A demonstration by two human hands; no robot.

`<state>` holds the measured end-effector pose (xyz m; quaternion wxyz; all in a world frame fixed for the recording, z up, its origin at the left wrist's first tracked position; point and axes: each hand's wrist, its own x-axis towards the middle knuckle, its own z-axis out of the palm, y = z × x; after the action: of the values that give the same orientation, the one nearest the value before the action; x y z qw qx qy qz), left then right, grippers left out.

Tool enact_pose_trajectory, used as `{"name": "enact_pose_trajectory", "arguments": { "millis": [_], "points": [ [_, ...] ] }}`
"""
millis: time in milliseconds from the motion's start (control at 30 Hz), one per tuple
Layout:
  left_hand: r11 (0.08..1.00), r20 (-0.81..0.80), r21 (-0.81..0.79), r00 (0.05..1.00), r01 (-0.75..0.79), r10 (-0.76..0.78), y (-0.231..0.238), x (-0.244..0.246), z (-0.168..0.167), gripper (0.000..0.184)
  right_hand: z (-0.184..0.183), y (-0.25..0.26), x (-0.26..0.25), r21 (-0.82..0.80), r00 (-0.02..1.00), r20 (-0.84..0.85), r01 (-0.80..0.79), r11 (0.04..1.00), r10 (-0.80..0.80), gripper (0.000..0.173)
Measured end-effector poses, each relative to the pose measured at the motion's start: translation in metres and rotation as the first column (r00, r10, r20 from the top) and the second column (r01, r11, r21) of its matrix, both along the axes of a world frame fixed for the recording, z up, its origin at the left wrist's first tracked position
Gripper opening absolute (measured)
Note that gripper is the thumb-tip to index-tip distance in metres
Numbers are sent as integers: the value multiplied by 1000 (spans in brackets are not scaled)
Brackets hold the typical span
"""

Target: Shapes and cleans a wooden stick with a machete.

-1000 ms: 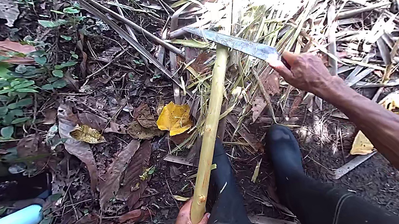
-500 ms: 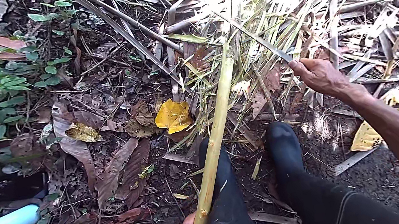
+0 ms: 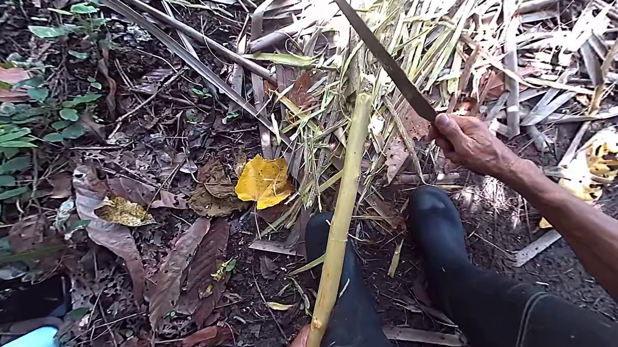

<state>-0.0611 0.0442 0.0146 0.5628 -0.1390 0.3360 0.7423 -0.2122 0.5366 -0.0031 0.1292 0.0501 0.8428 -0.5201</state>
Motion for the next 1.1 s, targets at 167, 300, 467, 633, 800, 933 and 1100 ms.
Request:
{"name": "enact_pose_trajectory", "arguments": {
  "millis": [167, 300, 467, 633, 800, 933, 1100],
  "points": [
    [977, 106, 203, 993, -72, 51, -4, 5, -15, 45, -12, -22, 3, 348, 988, -137, -21, 937, 73, 54],
    [964, 99, 251, 993, -86, 63, -2, 1, -14, 46, -18, -38, 6, 445, 988, -129, -15, 896, 80, 55],
    [966, 108, 219, 988, -135, 114, 7, -7, 9, 43, -28, -33, -19, 604, 998, -40, -21, 797, 58, 68],
    [938, 127, 325, 989, -116, 79, -5, 9, -22, 42, -21, 4, -78, 520, 966, 18, 212, 828, -258, 69],
    [980, 107, 187, 993, -74, 54, -3, 2, -8, 46, 4, 10, -28, 418, 996, -84, 68, 906, -36, 59],
    [971, 95, 219, 993, -93, 74, -3, 2, -7, 46, -13, -7, 18, 454, 992, -98, -28, 890, 81, 56],
    [977, 74, 168, 990, -133, 122, 7, -8, 16, 43, -26, -40, 21, 396, 998, -61, 20, 918, 4, 54]
  ]
}}
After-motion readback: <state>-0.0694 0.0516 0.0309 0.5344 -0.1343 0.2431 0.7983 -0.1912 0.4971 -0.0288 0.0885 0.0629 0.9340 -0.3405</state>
